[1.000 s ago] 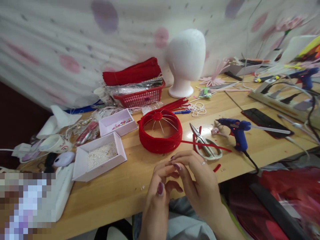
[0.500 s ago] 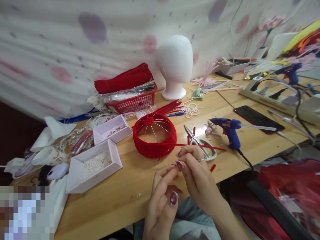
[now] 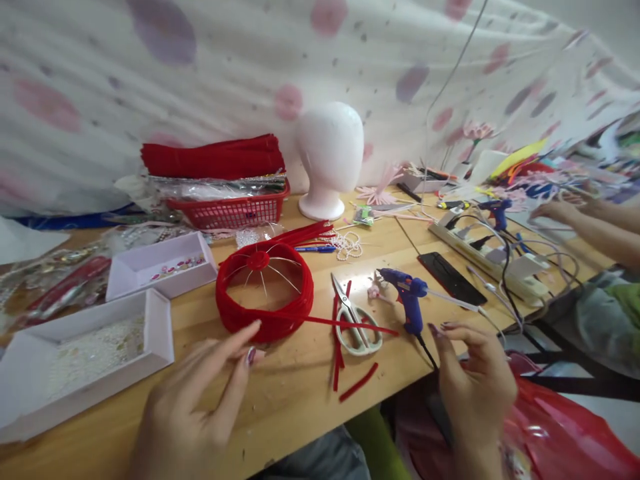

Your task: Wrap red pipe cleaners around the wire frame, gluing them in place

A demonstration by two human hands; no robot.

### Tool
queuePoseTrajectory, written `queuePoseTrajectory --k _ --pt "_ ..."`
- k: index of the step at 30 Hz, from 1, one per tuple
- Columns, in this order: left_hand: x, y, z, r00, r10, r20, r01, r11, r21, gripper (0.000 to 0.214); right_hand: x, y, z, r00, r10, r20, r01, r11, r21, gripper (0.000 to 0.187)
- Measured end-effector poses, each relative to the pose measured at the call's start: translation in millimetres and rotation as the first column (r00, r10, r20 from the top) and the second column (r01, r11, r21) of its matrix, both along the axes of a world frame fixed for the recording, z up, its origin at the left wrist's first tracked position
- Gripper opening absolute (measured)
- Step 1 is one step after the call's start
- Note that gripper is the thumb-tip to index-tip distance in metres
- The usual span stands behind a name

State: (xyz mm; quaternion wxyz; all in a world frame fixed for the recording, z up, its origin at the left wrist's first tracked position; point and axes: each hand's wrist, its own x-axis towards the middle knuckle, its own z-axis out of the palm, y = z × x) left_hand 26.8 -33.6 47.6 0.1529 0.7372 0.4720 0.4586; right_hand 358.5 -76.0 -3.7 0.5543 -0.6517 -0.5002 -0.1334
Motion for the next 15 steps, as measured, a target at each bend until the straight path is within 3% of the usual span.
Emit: queuePoseTrajectory --k 3,6,8,10,12,15 --pt "-3 26 12.0 0.988 0.065 -0.138 -0.045 0.988 0.147 0.028 14 2 -6.7 0.964 -0.176 -0.198 0.176 0.984 -0.019 0.043" --pt "-3 58 22.8 0.944 0.200 -0.263 -0.136 0.961 0.242 0.034 21 12 -7.0 0.937 -0.293 -0.191 0.262 0.949 -0.173 0.068" --pt "-3 80 28.6 0.912 0.199 -0.358 -0.125 0.968 0.220 0.043 27 24 -6.3 0.958 -0.268 -0.098 0.231 0.930 -0.285 0.075" --pt "-3 98 32.4 0.906 0.100 -0.410 -0.063 0.993 0.103 0.044 34 39 -6.6 0.982 -0.181 -0.053 0.149 0.917 -0.369 0.078" --pt "-2 112 34.2 0.914 0.020 -0.406 -0.019 1.000 0.007 0.042 40 54 -8.2 0.995 -0.098 -0.022 0.078 0.895 -0.439 0.074" --pt "-1 123 34.3 0.920 0.028 -0.392 -0.031 1.000 -0.002 0.041 43 69 -9.7 0.999 -0.031 -0.011 0.022 0.868 -0.495 0.063"
